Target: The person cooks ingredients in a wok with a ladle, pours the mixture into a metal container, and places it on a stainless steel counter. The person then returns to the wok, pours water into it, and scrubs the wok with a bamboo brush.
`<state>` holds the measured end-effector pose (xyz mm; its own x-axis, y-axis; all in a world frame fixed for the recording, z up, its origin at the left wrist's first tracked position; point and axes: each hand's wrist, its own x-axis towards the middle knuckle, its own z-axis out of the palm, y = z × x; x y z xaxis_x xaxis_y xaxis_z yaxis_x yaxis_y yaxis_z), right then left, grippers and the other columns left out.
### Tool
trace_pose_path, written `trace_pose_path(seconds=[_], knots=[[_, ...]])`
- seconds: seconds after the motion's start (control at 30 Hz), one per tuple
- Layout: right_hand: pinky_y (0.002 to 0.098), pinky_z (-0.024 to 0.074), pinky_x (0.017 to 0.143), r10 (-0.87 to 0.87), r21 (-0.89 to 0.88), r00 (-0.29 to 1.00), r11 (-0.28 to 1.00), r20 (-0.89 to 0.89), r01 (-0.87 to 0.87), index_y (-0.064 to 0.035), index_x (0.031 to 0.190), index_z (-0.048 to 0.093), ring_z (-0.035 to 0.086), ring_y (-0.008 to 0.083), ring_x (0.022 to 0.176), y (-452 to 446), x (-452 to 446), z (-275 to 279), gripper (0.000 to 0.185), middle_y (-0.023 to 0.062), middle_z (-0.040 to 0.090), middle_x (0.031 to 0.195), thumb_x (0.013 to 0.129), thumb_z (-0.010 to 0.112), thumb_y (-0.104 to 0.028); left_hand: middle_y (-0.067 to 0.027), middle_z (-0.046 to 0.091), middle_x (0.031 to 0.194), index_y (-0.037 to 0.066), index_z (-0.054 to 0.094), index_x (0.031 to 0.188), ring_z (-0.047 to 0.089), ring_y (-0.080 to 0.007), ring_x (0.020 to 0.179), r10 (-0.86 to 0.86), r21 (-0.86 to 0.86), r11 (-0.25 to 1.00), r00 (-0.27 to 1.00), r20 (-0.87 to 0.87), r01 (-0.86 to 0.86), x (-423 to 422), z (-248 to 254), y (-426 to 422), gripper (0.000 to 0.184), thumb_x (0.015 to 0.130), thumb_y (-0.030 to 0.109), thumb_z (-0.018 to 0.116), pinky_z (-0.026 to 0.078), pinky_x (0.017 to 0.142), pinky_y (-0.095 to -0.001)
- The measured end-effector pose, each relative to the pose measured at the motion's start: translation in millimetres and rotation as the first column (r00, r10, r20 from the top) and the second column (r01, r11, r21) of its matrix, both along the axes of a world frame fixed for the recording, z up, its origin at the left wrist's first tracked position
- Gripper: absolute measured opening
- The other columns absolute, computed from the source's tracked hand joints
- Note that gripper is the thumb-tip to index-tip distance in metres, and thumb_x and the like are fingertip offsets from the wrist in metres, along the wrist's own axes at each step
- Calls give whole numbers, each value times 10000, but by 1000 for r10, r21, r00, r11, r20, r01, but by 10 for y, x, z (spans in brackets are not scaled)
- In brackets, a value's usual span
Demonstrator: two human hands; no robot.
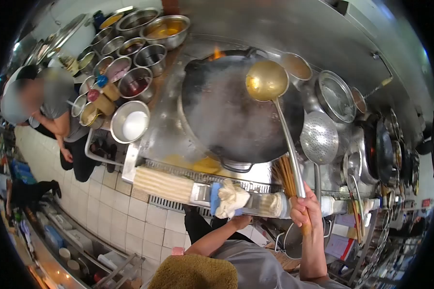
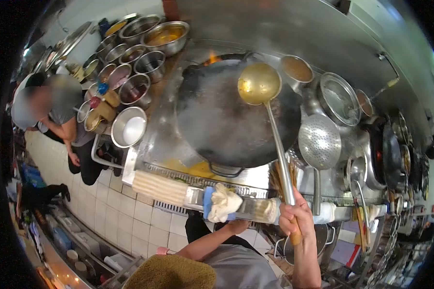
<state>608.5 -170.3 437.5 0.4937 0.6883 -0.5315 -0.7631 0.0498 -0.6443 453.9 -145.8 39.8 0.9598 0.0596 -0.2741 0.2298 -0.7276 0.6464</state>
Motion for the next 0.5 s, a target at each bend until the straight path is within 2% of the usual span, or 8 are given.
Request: trace_pose_path(seconds=[0.03, 0.1, 0.17, 0.3, 0.33, 0.37, 0.4, 0.5], knots=[[230, 298, 294, -9, 21, 999, 1000, -52, 10, -131, 1459, 349, 377, 97, 331, 27, -8, -121, 688, -2, 403, 551, 814, 469, 77, -235, 522, 1310, 6, 437, 1334, 545, -377, 1157, 6, -39, 999, 999, -31, -7, -90, 105, 39, 474, 903, 201, 467, 412, 999, -454], [246, 282, 268, 206, -280, 852, 957, 481, -74, -152, 1446, 366, 354, 97, 317, 322, -206, -232, 669, 2, 384, 562, 820, 469, 59, -244, 556, 1246, 11, 479, 1293, 530, -395, 1169, 17, -94, 995, 993, -117, -28, -345, 384, 193, 450, 900, 228, 466, 388, 1019, -482], [249, 283, 270, 90, -7, 989, 996, 116, -90, -165, 1454, 339, 358, 97, 325, 449, -153, -72, 655, 4, 390, 578, 840, 437, 44, -252, 590, 1183, 15, 521, 1253, 516, -413, 1180, 30, -149, 987, 981, -189, -59, -606, 606, 421, 433, 896, 254, 466, 364, 1040, -510], [241, 272, 291, 101, 95, 994, 990, 53, -105, -143, 1448, 301, 357, 95, 335, 1228, -160, 168, 655, 0, 386, 574, 831, 424, 37, -247, 645, 1032, 17, 616, 1092, 600, -402, 1030, 188, -180, 950, 927, -326, -256, -1403, 482, 995, 370, 852, 289, 545, 470, 896, -497], [243, 269, 293, 180, 138, 980, 972, 86, -191, -148, 1474, 227, 357, 94, 336, 1513, -125, 246, 680, 2, 382, 569, 848, 428, 28, -242, 653, 1012, 18, 635, 1054, 618, -396, 992, 241, -155, 941, 919, -313, -300, -1660, 439, 1143, 354, 840, 291, 565, 491, 856, -491], [248, 270, 292, 185, 157, 974, 966, 130, -204, -118, 1382, 310, 353, 92, 336, 1821, -94, 266, 539, 0, 386, 569, 872, 428, 8, -236, 654, 1020, 26, 638, 1049, 615, -397, 997, 343, -113, 905, 863, -372, -409, -1890, 456, 1286, 343, 845, 292, 565, 492, 857, -487], [247, 281, 292, 246, 204, 957, 940, 152, -273, -94, 1179, 406, 367, 92, 341, 2155, -19, 292, 310, 0, 398, 573, 885, 446, -7, -229, 655, 1028, 34, 641, 1043, 613, -397, 1002, 440, -66, 857, 792, -424, -511, -2127, 471, 1423, 332, 850, 294, 565, 492, 858, -482], [253, 327, 320, 356, 33, 838, 914, 412, -405, -104, 988, 418, 392, 84, 368, 3293, 168, 325, 146, -8, 426, 596, 882, 493, -36, -227, 662, 1033, 52, 650, 1106, 616, -391, 1014, 695, -72, 615, 582, -423, -786, -3067, 119, 1653, 405, 840, 354, 603, 495, 874, -464]])
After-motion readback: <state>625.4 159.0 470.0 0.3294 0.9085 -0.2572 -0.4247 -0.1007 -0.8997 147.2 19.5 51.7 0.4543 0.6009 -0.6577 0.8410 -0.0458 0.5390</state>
